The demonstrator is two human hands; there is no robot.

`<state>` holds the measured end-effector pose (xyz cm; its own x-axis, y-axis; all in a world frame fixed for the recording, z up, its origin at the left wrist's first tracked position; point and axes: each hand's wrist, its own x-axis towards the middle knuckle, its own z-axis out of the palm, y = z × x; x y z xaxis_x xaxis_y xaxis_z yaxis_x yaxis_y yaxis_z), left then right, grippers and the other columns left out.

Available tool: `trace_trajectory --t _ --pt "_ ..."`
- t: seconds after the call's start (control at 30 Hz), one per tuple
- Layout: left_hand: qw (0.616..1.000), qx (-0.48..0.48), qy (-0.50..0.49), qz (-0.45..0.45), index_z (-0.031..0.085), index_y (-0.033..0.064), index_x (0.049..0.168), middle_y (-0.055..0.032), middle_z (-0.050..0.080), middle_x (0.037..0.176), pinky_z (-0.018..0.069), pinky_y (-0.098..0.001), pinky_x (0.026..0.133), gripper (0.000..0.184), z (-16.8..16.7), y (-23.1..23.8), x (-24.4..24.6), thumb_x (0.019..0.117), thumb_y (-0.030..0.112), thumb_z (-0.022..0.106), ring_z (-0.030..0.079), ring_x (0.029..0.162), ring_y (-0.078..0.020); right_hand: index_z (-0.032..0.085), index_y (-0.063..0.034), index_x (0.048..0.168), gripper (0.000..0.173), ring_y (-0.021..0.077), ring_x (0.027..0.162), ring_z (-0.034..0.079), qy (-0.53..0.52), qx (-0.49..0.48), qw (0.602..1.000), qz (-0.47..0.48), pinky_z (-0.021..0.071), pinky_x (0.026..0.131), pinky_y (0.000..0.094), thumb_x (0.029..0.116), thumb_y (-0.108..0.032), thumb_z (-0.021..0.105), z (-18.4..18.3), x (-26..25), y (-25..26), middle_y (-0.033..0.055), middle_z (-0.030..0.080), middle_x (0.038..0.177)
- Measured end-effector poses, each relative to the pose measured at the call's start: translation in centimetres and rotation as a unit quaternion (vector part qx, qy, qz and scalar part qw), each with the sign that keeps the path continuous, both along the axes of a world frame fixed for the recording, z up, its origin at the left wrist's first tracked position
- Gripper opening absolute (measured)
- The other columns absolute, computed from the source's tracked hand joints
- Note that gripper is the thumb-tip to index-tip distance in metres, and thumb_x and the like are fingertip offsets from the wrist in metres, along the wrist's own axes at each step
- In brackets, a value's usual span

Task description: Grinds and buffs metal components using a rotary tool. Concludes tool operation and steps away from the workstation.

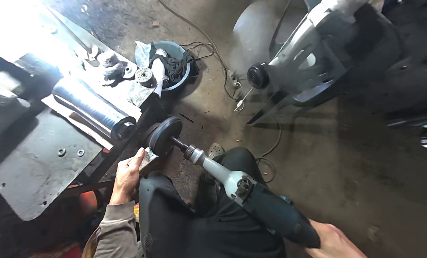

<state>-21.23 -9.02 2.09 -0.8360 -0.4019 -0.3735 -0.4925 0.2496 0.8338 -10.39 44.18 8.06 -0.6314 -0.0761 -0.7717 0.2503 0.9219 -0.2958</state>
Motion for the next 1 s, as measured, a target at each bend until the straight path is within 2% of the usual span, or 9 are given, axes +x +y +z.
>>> trace_trajectory --t 0.27,0.5,1.0 --pt "1.0 -0.024 0.005 -0.005 0.07 0.0119 0.077 -0.0005 0.067 0.069 0.0574 -0.0337 0.061 0.052 0.6 -0.3 0.1 0.1047 0.052 0.052 0.066 0.064 -0.0112 0.071 -0.0006 0.11 0.05 0.0423 0.094 0.072 0.015 -0.005 1.0 0.011 0.0544 0.085 0.0665 0.0789 -0.038 0.082 0.1 0.1 0.1 0.0223 0.074 0.095" --pt "0.999 -0.03 -0.03 -0.008 0.069 0.0115 0.074 -0.0026 0.066 0.066 0.0555 -0.0355 0.056 0.055 0.5 0.0 0.0 0.1029 0.056 0.054 0.064 0.059 -0.0136 0.072 -0.0011 0.111 0.051 0.0426 0.095 0.072 0.016 -0.005 1.0 0.005 0.0542 0.085 0.067 0.0792 -0.04 0.082 0.0 0.2 0.0 0.0224 0.074 0.096" --pt "0.999 -0.033 -0.026 -0.019 0.071 0.0113 0.075 -0.0009 0.067 0.066 0.0552 -0.0322 0.056 0.053 1.0 0.6 -0.2 0.1047 0.052 0.053 0.064 0.059 -0.0108 0.072 -0.0004 0.11 0.05 0.0427 0.094 0.072 0.017 -0.013 1.0 0.01 0.0543 0.085 0.0671 0.079 -0.038 0.083 -0.1 0.2 0.2 0.0221 0.074 0.096"
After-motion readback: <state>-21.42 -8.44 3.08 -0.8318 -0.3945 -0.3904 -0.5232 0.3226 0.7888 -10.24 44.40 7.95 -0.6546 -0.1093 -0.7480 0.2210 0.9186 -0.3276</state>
